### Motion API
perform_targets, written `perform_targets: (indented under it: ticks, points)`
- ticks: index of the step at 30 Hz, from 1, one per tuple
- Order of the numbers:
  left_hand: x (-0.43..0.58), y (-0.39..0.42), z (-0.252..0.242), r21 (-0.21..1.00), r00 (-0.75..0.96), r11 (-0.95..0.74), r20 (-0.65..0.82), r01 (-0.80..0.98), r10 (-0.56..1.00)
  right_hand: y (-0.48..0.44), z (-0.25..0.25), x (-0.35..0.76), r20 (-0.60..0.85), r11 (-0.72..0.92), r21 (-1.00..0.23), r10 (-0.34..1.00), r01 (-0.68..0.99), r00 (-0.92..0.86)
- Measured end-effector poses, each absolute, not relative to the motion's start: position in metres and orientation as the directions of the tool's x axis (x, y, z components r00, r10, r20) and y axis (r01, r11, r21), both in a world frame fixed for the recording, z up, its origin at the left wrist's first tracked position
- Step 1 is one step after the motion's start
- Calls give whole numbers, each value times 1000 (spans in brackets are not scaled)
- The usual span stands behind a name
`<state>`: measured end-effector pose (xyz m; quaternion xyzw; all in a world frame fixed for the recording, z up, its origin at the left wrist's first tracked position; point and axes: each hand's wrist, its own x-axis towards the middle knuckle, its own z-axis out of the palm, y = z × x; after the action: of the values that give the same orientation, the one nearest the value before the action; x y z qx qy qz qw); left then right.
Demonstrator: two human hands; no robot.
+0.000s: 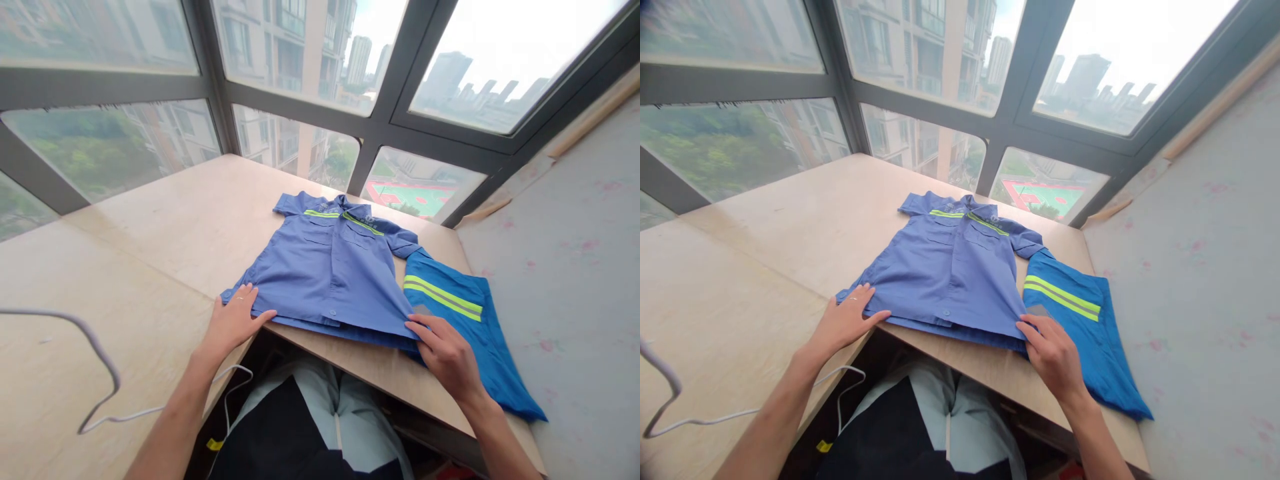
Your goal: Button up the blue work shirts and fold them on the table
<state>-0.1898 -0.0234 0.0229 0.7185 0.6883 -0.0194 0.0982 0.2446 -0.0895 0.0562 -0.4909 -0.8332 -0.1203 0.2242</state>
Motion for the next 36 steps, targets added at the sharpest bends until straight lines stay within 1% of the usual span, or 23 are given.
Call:
perform_targets:
  ticks: [3, 5, 8, 10, 11, 13, 15, 17, 19, 23, 26, 28, 30, 32, 36]
  points:
    - [-191, -28, 25, 103, 77, -58, -190, 993, 979, -99, 37, 254, 338, 508, -26, 815, 861, -470]
    - [-193, -30, 26, 93, 76, -57, -205, 994, 976, -104, 29, 256, 239, 534, -60, 828, 844, -507]
    - [-196, -31, 29, 89, 45, -27, -205, 996, 978, -109, 35, 249, 134, 546, -143, 837, 826, -530]
    - [-193, -27, 33, 117, 49, -30, -155, 993, 987, -106, 48, 235, 104, 536, -216, 843, 816, -527]
    - [-189, -24, 34, 155, 64, -45, -120, 987, 991, -102, 55, 225, 99, 533, -258, 844, 806, -527]
    - [-174, -16, 37, 293, 127, -108, -47, 950, 991, -89, 68, 204, 104, 533, -338, 840, 775, -533]
    - [-151, -5, 36, 474, 213, -200, 26, 858, 977, -68, 76, 180, 143, 548, -404, 829, 732, -541]
    - [-122, 8, 31, 615, 287, -284, 96, 735, 953, -44, 74, 158, 197, 574, -431, 813, 696, -549]
    - [-95, 21, 22, 675, 360, -358, 144, 645, 922, -18, 67, 138, 250, 618, -393, 784, 681, -568]
    - [-63, 39, -3, 688, 468, -483, 231, 541, 853, 26, 46, 114, 232, 649, -279, 760, 707, -607]
    - [-60, 41, -18, 658, 471, -511, 258, 553, 843, 49, 32, 114, 202, 673, -176, 739, 719, -643]
    - [-62, 39, -24, 629, 460, -515, 268, 582, 847, 59, 24, 122, 160, 669, -129, 743, 732, -650]
    - [-63, 36, -26, 611, 455, -514, 266, 602, 850, 64, 17, 133, 123, 648, -102, 761, 755, -637]
    - [-63, 34, -26, 601, 447, -510, 266, 616, 854, 64, 13, 145, 133, 602, -80, 797, 795, -590]
    - [-57, 34, -25, 570, 420, -507, 290, 646, 860, 47, 15, 155, 262, 464, -24, 858, 886, -442]
